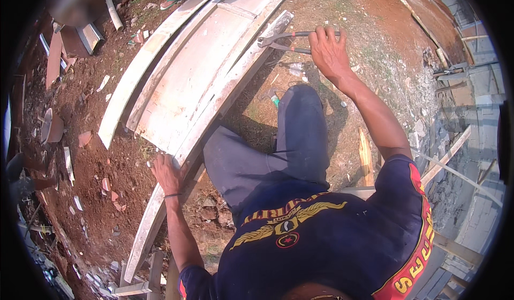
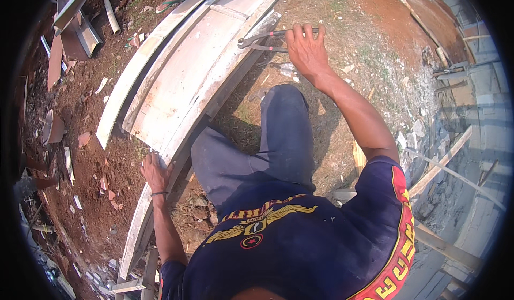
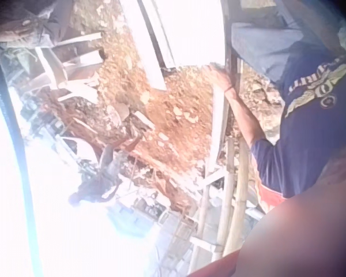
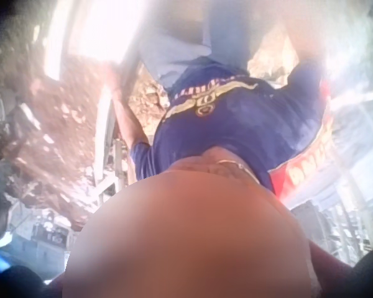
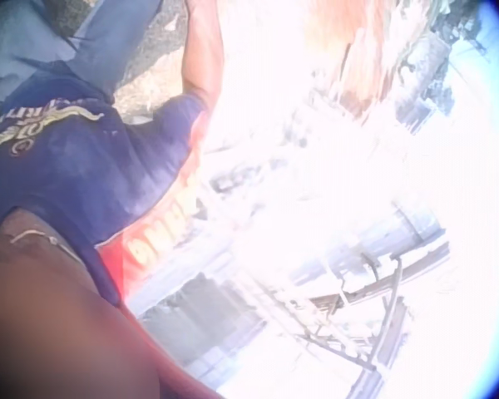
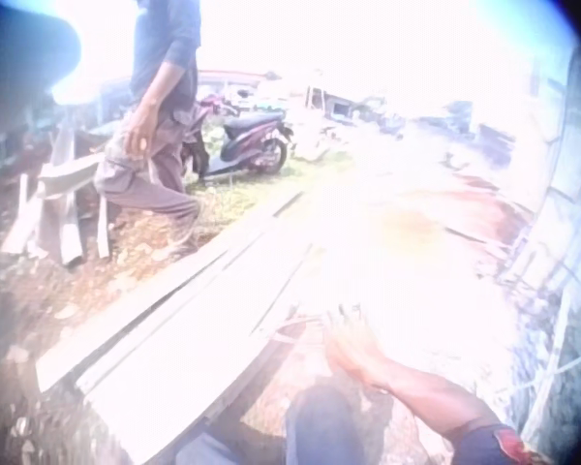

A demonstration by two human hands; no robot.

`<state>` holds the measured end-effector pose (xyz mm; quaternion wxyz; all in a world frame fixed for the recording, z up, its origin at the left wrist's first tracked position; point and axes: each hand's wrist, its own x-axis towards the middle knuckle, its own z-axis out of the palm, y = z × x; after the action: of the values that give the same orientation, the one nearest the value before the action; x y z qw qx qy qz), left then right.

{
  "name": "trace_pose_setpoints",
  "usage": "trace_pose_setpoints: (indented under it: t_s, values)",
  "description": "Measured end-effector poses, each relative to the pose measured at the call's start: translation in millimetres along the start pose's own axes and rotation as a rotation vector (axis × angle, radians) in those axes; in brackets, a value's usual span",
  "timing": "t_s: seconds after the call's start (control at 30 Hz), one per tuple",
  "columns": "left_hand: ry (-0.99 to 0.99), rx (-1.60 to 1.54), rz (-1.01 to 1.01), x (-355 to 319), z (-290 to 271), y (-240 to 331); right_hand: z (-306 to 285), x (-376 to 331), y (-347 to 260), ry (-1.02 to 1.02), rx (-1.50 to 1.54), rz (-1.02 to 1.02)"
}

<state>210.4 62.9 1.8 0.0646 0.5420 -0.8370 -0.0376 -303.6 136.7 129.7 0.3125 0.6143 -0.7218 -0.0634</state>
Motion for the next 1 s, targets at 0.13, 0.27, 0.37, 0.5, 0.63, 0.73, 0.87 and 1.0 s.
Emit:
trace_pose_setpoints:
  t_s: [0.13,0.27,0.37,0.5,0.63,0.73,0.87,1.0]
  values:
    - [0.007,-0.001,-0.007,-5,0,-4,25,45,-13,-0.104,-0.166,-0.189]
    - [0.000,-0.028,-0.063,-4,1,-1,35,80,-27,-0.144,-0.362,-0.383]
    - [0.016,-0.025,-0.055,-3,1,-1,29,94,-34,-0.154,-0.505,-0.499]
    - [0.008,-0.023,-0.056,-1,5,-6,15,107,-40,-0.151,-0.626,-0.615]
    - [0.028,-0.021,-0.033,1,8,-11,2,115,-47,-0.171,-0.663,-0.673]
    - [0.027,-0.030,-0.024,2,8,-12,-5,121,-53,-0.245,-0.692,-0.692]
    - [0.039,-0.027,-0.030,5,7,-11,-11,127,-63,-0.267,-0.724,-0.736]
    - [0.050,-0.036,-0.029,6,5,-10,-10,136,-65,-0.200,-0.536,-0.757]
